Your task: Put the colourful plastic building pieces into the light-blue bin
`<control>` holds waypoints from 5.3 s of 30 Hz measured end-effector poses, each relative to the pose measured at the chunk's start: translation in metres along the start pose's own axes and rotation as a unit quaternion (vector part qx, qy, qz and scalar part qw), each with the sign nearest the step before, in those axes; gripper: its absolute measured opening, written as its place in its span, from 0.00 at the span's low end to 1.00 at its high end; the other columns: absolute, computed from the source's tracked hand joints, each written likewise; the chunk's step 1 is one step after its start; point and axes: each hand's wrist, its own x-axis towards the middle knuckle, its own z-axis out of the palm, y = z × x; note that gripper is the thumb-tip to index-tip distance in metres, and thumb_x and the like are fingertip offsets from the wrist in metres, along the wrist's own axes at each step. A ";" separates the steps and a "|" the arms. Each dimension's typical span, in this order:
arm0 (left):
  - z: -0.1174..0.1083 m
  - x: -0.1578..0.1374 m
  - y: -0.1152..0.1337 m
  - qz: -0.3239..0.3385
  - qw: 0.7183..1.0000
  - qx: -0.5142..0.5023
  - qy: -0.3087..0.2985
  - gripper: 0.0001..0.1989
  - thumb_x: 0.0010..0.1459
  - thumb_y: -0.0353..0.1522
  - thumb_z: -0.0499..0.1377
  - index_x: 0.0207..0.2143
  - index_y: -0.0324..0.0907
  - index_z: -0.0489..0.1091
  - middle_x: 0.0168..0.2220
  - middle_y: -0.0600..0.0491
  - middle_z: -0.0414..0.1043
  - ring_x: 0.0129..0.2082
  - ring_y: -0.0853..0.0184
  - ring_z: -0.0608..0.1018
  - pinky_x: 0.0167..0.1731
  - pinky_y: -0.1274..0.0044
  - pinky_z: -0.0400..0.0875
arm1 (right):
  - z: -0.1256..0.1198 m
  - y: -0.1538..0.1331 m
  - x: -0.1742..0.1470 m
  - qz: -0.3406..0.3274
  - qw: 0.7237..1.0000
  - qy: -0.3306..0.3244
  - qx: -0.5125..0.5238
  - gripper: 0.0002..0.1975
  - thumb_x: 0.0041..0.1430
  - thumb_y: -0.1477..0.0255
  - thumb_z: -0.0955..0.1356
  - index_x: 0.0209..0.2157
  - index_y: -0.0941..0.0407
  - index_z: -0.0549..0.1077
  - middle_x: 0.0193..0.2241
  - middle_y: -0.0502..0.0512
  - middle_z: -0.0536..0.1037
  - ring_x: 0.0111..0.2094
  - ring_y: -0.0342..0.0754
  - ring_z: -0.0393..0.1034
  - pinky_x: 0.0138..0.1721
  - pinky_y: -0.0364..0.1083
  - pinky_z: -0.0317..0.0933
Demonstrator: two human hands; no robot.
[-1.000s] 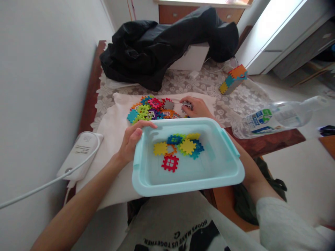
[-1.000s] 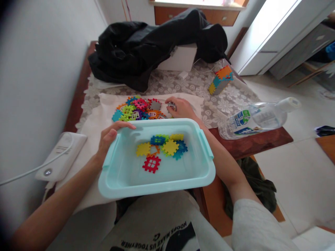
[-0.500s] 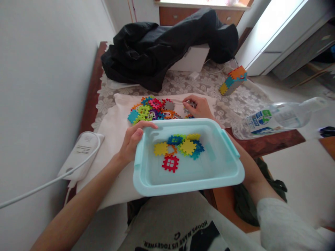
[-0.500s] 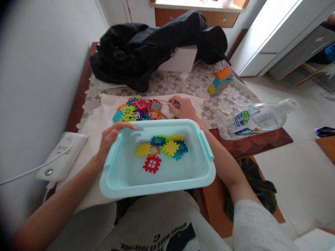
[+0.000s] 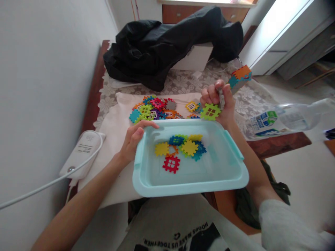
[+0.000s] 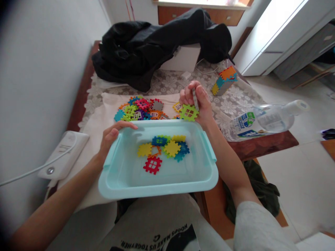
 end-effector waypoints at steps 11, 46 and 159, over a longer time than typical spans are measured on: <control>0.001 -0.001 -0.004 -0.040 0.999 -0.020 0.019 0.30 0.75 0.57 0.57 0.45 0.43 0.85 0.39 0.46 0.83 0.31 0.62 0.74 0.29 0.73 0.68 | 0.011 0.003 -0.005 0.087 0.980 -0.123 -0.129 0.43 0.67 0.26 0.62 0.33 0.51 0.84 0.40 0.63 0.85 0.44 0.59 0.83 0.50 0.60 0.80; 0.003 0.001 0.002 -0.018 1.000 -0.001 0.017 0.29 0.76 0.56 0.56 0.45 0.43 0.85 0.39 0.47 0.84 0.30 0.62 0.75 0.31 0.71 0.67 | -0.007 0.062 -0.004 0.023 0.766 -0.191 -0.613 0.18 0.69 0.64 0.74 0.57 0.55 0.84 0.58 0.69 0.84 0.59 0.69 0.76 0.60 0.64 0.70; 0.000 0.000 -0.005 -0.012 1.000 0.001 0.008 0.33 0.77 0.59 0.54 0.46 0.43 0.85 0.38 0.46 0.84 0.29 0.62 0.74 0.29 0.71 0.67 | 0.001 0.078 -0.001 0.004 0.864 -0.264 -0.429 0.11 0.70 0.65 0.72 0.46 0.52 0.87 0.50 0.61 0.84 0.51 0.58 0.79 0.59 0.55 0.73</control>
